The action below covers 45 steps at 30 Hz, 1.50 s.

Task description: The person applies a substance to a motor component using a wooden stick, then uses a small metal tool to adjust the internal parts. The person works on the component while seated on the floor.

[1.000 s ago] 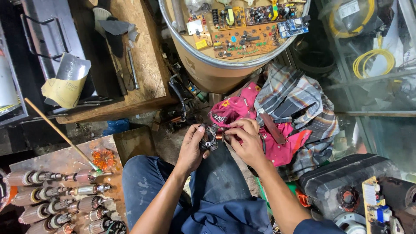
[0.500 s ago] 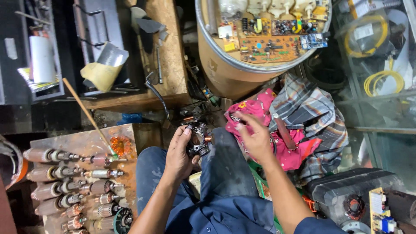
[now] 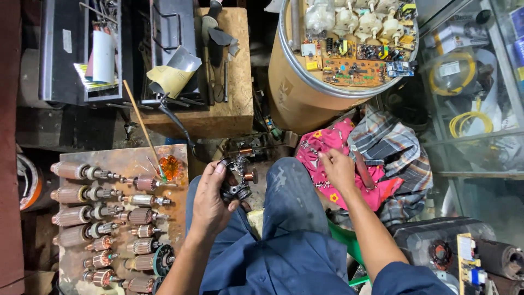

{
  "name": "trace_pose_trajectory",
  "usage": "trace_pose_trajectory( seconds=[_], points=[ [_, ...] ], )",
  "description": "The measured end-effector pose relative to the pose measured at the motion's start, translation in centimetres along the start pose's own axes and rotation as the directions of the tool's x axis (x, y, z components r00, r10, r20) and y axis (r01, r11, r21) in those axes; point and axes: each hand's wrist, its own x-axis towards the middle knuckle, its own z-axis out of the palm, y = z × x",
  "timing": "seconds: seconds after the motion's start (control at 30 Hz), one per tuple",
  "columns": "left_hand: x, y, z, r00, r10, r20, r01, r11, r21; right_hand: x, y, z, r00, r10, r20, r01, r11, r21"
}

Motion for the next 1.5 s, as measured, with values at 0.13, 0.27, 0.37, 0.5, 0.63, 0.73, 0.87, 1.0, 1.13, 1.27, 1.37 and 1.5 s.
trace_pose_trajectory(
  seconds=[0.13,0.27,0.37,0.5,0.63,0.73,0.87,1.0,1.13,1.27,1.37,1.5],
  points=[
    [-1.3,0.4,-0.5,0.999,-0.017,-0.027,0.018,1.0,0.021,0.4,2.1,1.1,0.994,0.103,0.048,-0.105,0.993,0.054],
    [-2.1,0.3,-1.4,0.999,-0.04,-0.015,0.04,0.999,-0.015,-0.4,0.2,-0.3,0.987,0.064,0.147,-0.106,0.947,0.302],
    [-2.7,0.0,-1.8,0.999,-0.042,-0.006,0.042,0.999,-0.023,-1.5,-1.0,-1.4,0.982,-0.028,0.189,-0.076,0.849,0.522],
    [-3.5,0.1,-1.7,0.999,-0.035,0.021,0.036,0.998,-0.049,-2.5,-1.2,-1.6,0.995,-0.051,0.082,-0.001,0.845,0.534],
    [-3.9,0.0,-2.0,0.999,-0.034,0.026,0.035,0.998,-0.051,-2.7,-1.8,-2.1,0.996,0.026,0.09,-0.076,0.783,0.617],
    [-4.5,-0.2,-1.7,0.998,-0.058,0.028,0.059,0.998,-0.034,-2.4,0.9,-1.1,0.996,0.012,0.087,-0.056,0.843,0.535],
    [-4.9,-0.7,-1.3,0.997,-0.062,0.042,0.062,0.998,-0.017,-2.6,4.1,0.5,0.998,-0.066,0.008,0.066,0.97,-0.236],
    [-5.0,-1.3,-0.8,0.996,-0.069,0.047,0.069,0.997,0.02,-4.0,3.4,0.7,0.994,-0.002,-0.109,-0.006,0.997,-0.074],
    [-5.3,-2.2,-0.2,0.996,-0.073,0.046,0.071,0.996,0.052,-4.5,3.4,0.7,0.979,-0.103,-0.177,0.09,0.993,-0.076],
    [-5.8,-2.7,1.2,0.995,-0.072,0.067,0.068,0.996,0.061,-5.0,2.7,-0.1,0.931,-0.281,-0.233,0.284,0.959,-0.023],
    [-6.3,-2.8,2.2,0.994,-0.069,0.087,0.064,0.996,0.057,-5.8,0.6,-1.9,0.898,-0.385,-0.215,0.404,0.913,0.054],
    [-6.6,-2.9,2.3,0.992,-0.062,0.111,0.057,0.997,0.049,-7.3,-4.5,-4.0,0.807,-0.463,-0.367,0.53,0.842,0.102]
  ],
)
